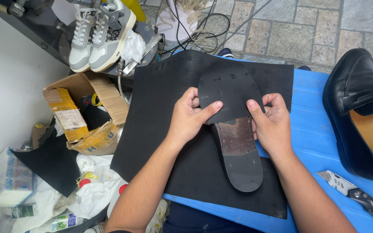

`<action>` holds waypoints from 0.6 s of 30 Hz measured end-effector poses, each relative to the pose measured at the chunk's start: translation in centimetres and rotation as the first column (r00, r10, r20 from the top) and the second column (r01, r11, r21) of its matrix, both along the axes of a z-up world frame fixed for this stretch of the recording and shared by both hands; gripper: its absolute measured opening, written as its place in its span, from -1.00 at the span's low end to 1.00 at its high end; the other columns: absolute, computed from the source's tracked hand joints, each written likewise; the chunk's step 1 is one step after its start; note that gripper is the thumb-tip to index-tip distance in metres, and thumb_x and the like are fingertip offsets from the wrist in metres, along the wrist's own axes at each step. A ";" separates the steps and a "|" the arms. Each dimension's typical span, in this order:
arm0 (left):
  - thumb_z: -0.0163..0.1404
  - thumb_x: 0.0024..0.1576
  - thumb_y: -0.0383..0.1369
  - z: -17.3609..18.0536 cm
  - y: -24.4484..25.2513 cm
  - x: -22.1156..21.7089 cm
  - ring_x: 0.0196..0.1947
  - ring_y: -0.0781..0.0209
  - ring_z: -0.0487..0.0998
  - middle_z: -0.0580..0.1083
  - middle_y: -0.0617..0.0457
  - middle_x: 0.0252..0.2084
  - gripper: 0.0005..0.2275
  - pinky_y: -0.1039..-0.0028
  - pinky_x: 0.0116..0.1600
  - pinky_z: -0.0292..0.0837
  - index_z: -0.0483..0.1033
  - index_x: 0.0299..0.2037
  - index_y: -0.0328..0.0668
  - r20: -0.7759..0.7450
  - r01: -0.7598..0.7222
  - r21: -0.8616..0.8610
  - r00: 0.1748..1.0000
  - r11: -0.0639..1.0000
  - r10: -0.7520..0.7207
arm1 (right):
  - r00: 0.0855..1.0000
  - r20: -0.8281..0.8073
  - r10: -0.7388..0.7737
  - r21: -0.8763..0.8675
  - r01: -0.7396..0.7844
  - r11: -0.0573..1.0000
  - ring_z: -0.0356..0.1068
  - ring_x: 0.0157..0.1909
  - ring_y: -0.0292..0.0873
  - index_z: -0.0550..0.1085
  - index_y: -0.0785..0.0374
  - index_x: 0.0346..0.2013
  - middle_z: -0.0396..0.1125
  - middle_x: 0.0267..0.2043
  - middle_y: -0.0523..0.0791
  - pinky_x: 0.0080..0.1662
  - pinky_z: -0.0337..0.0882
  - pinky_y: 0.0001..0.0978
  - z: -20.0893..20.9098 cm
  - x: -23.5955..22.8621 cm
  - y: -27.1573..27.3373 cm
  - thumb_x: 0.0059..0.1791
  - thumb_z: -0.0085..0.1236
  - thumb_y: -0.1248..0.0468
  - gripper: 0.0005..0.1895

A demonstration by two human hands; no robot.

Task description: The person traces the outline of a black loafer onto a black sheet using a pen, then uses a utility knife to cut out two insole shapes. The person checks the fit of the cut pieces against the shoes and continues trimming the material.

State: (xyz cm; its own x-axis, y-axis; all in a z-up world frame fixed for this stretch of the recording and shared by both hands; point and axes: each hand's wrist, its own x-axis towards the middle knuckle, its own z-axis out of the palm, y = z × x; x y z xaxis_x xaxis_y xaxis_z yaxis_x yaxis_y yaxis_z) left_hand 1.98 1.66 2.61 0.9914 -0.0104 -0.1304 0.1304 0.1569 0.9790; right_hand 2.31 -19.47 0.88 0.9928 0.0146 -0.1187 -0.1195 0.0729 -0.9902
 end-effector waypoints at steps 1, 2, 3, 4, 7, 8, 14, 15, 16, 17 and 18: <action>0.20 0.12 -0.44 0.0 0.1 0.0 -0.23 0.24 0.69 0.62 -0.19 -0.16 -0.72 0.52 -0.17 0.63 0.39 -0.09 -0.39 0.016 0.003 -0.015 1.000 1.000 -0.003 | 1.000 -0.020 0.015 0.013 -0.015 1.000 0.13 -0.70 -0.39 0.20 0.22 -0.16 0.23 -0.64 -0.18 -0.63 0.11 -0.54 -0.1 0.0 -0.1 0.08 0.17 0.21 -0.70; 0.21 0.12 -0.44 0.0 0.1 0.1 -0.21 0.25 0.69 0.62 -0.18 -0.15 -0.72 0.53 -0.15 0.63 0.40 -0.09 -0.39 0.033 0.007 -0.031 0.999 1.000 -0.006 | 0.999 -0.039 0.030 0.026 -0.029 0.999 0.14 -0.68 -0.39 0.22 0.22 -0.16 0.23 -0.63 -0.18 -0.62 0.11 -0.55 -0.2 0.1 -0.3 0.08 0.18 0.22 -0.71; 0.22 0.12 -0.44 0.1 0.1 0.1 -0.20 0.26 0.69 0.62 -0.18 -0.14 -0.72 0.54 -0.13 0.64 0.40 -0.08 -0.39 0.050 0.012 -0.046 0.999 0.999 -0.009 | 0.998 -0.040 0.050 0.062 -0.048 0.997 0.16 -0.66 -0.39 0.24 0.22 -0.15 0.25 -0.60 -0.19 -0.60 0.14 -0.55 -0.3 0.1 -0.6 0.06 0.19 0.24 -0.72; 0.22 0.11 -0.44 0.1 0.1 0.2 -0.20 0.26 0.69 0.62 -0.18 -0.14 -0.72 0.54 -0.13 0.64 0.40 -0.09 -0.39 0.053 0.010 -0.044 0.999 0.999 -0.007 | 0.997 -0.041 0.070 0.096 -0.066 0.993 0.18 -0.63 -0.40 0.26 0.23 -0.14 0.27 -0.57 -0.19 -0.58 0.17 -0.56 -0.4 0.1 -0.9 0.05 0.20 0.25 -0.72; 0.23 0.10 -0.45 0.0 0.1 0.1 -0.22 0.26 0.69 0.62 -0.19 -0.15 -0.72 0.54 -0.14 0.64 0.41 -0.10 -0.39 0.050 -0.001 -0.030 0.999 1.000 0.002 | 0.993 -0.031 0.114 0.176 -0.107 0.979 0.24 -0.60 -0.39 0.29 0.24 -0.12 0.31 -0.55 -0.18 -0.54 0.24 -0.55 -0.8 0.1 -1.6 0.04 0.20 0.26 -0.74; 0.23 0.09 -0.45 0.0 0.1 0.1 -0.22 0.25 0.69 0.62 -0.19 -0.16 -0.72 0.54 -0.16 0.64 0.41 -0.10 -0.39 0.042 -0.006 -0.021 0.999 1.000 0.007 | 0.992 -0.026 0.125 0.199 -0.118 0.973 0.25 -0.59 -0.38 0.29 0.25 -0.12 0.32 -0.55 -0.17 -0.53 0.26 -0.55 -1.0 0.2 -1.8 0.04 0.19 0.26 -0.74; 0.23 0.09 -0.47 0.2 -0.2 -0.1 -0.19 0.24 0.68 0.61 -0.19 -0.14 -0.72 0.52 -0.11 0.64 0.42 -0.09 -0.40 0.068 -0.016 -0.074 0.997 0.997 0.021 | 0.998 -0.034 0.053 0.079 -0.050 0.996 0.22 -0.56 -0.36 0.26 0.25 -0.09 0.30 -0.49 -0.13 -0.50 0.21 -0.53 -1.8 -0.1 -1.6 0.06 0.21 0.30 -0.72; 0.23 0.09 -0.47 0.3 -0.2 -0.3 -0.16 0.24 0.68 0.61 -0.19 -0.13 -0.72 0.52 -0.07 0.65 0.42 -0.09 -0.40 0.094 -0.013 -0.104 0.995 0.995 0.023 | 0.999 0.046 0.028 0.065 -0.031 0.997 0.26 -0.42 -0.36 0.26 0.28 -0.04 0.30 -0.34 -0.12 -0.36 0.27 -0.53 -1.8 -0.4 -1.3 0.07 0.21 0.31 -0.70; 0.24 0.09 -0.48 0.5 -0.3 -0.5 -0.14 0.24 0.67 0.60 -0.18 -0.11 -0.71 0.50 -0.03 0.64 0.41 -0.08 -0.41 0.112 0.003 -0.140 0.994 0.990 0.013 | 0.992 0.126 0.003 0.053 -0.010 0.999 0.30 -0.27 -0.36 0.26 0.31 0.01 0.31 -0.20 -0.12 -0.23 0.33 -0.53 -1.8 -0.8 -1.0 0.09 0.21 0.32 -0.67; 0.25 0.10 -0.49 0.6 -0.4 -0.8 -0.11 0.24 0.66 0.59 -0.18 -0.09 -0.70 0.48 0.01 0.64 0.41 -0.06 -0.42 0.131 0.020 -0.175 0.991 0.984 0.003 | 0.978 0.206 -0.021 0.043 0.012 0.999 0.33 -0.12 -0.36 0.25 0.33 0.06 0.32 -0.05 -0.11 -0.10 0.39 -0.53 -1.6 -1.1 -0.8 0.10 0.21 0.33 -0.64; 0.26 0.10 -0.50 0.8 -0.4 -0.9 -0.09 0.24 0.66 0.59 -0.17 -0.06 -0.68 0.46 0.04 0.64 0.40 -0.05 -0.44 0.154 0.039 -0.209 0.988 0.977 -0.007 | 0.987 0.160 -0.012 0.085 -0.001 0.996 0.33 -0.02 -0.34 0.24 0.32 0.14 0.32 0.02 -0.10 0.00 0.37 -0.50 -1.3 -1.2 -0.6 0.07 0.18 0.32 -0.59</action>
